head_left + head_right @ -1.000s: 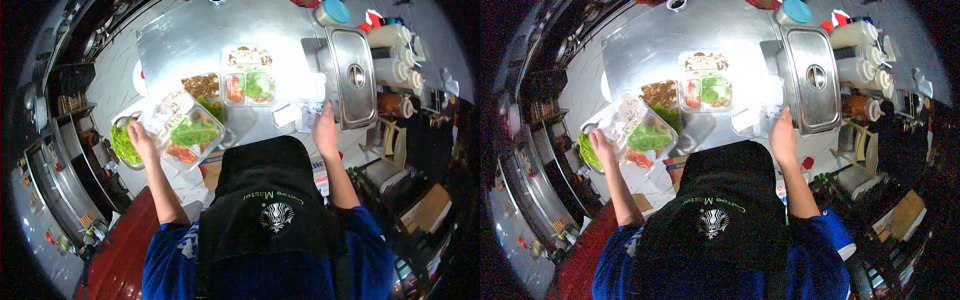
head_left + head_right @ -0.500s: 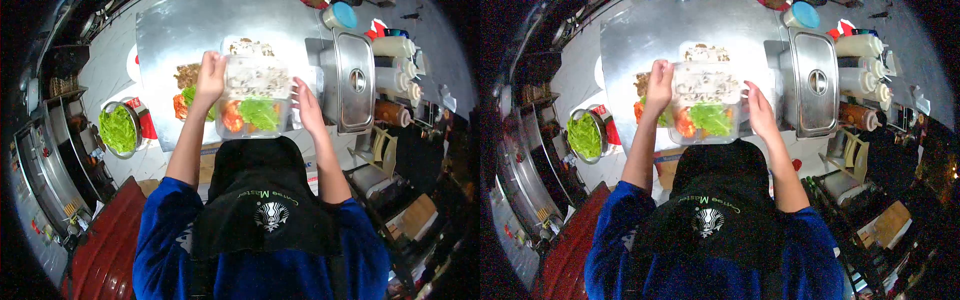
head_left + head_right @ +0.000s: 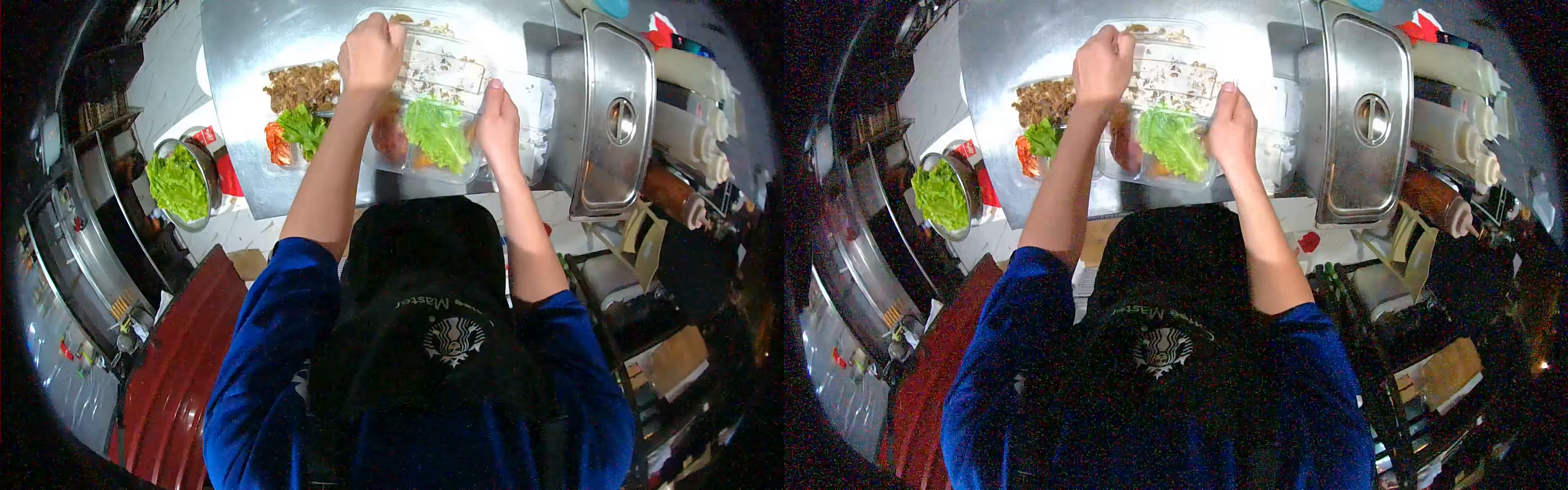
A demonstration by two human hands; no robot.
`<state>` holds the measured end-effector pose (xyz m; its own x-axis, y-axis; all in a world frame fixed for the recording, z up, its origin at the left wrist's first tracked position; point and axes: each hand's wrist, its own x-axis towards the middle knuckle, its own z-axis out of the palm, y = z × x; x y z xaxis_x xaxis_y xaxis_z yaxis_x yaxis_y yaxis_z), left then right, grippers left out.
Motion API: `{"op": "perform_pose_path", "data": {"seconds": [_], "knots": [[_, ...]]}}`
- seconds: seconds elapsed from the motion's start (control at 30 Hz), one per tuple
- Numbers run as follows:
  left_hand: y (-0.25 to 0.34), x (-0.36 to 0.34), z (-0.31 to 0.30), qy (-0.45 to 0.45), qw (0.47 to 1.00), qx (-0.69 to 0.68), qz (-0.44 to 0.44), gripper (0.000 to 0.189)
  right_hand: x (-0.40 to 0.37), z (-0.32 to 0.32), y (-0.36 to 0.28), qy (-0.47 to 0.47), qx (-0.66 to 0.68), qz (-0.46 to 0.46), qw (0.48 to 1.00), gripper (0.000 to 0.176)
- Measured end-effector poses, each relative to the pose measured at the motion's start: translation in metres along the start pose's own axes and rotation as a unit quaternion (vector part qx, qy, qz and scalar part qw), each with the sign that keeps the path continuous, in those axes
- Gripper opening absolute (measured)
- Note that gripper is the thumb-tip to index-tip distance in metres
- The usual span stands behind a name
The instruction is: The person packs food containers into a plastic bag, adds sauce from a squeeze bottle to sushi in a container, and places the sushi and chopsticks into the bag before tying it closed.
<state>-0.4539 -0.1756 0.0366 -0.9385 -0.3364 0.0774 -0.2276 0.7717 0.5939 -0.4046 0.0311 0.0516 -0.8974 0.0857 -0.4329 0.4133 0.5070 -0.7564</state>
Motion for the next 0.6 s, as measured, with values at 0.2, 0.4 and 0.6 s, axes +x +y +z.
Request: {"op": "perform_pose_path", "data": {"seconds": [0.2, 0.4, 0.6], "knots": [[-0.015, 0.01, 0.016, 0.021, 0.996, 0.008, 0.091, 0.023, 0.008, 0.015, 0.022, 0.026, 0.022, -0.046, 0.998, 0.051], [0.004, 0.002, -0.001, 0.107, 0.986, -0.057, 0.118, 0.015, 0.011, 0.011, 0.019, -0.051, 0.072, 0.031, 0.996, 0.057], [0.003, 0.0, -0.004, 0.202, 0.968, -0.045, 0.142, 0.016, 0.017, 0.013, 0.023, -0.039, 0.091, -0.007, 0.995, 0.061]]}}
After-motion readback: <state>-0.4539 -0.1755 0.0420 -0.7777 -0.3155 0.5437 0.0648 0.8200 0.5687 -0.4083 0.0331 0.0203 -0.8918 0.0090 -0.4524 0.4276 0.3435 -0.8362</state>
